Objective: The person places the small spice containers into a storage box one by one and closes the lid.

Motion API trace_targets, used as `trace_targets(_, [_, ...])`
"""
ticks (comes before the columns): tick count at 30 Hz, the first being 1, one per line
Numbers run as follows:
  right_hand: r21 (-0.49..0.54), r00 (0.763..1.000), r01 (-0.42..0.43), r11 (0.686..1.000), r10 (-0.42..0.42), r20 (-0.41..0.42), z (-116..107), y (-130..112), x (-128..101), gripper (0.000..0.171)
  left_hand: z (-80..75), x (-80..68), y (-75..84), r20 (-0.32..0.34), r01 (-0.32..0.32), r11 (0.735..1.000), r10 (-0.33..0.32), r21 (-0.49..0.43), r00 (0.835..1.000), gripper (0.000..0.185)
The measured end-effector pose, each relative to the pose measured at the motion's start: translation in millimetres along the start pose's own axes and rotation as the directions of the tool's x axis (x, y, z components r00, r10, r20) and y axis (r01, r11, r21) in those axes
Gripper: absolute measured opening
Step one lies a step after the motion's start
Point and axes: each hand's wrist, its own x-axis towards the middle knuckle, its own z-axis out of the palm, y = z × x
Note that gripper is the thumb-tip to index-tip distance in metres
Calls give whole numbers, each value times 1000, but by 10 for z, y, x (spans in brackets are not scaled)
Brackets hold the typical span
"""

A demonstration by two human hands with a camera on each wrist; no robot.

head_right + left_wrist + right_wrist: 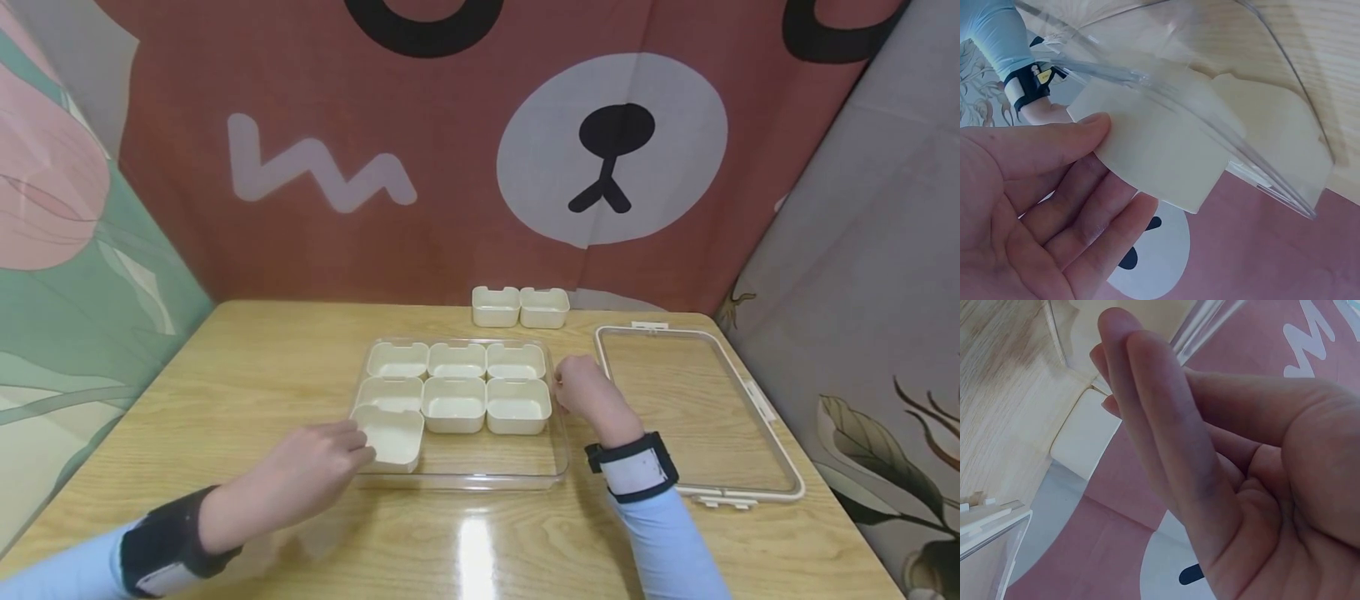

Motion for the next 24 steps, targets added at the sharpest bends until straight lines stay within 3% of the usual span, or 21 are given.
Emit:
trace_targets(16, [-9,999,43,999,-43,-22,0,14,-2,18,108,-51,22,39,4,1000,-4,3,999,23])
trace_targets(24, [3,1000,7,1000,-7,-3,-1,7,-1,18,124,-50,19,65,8,1000,-8,-3,998,23])
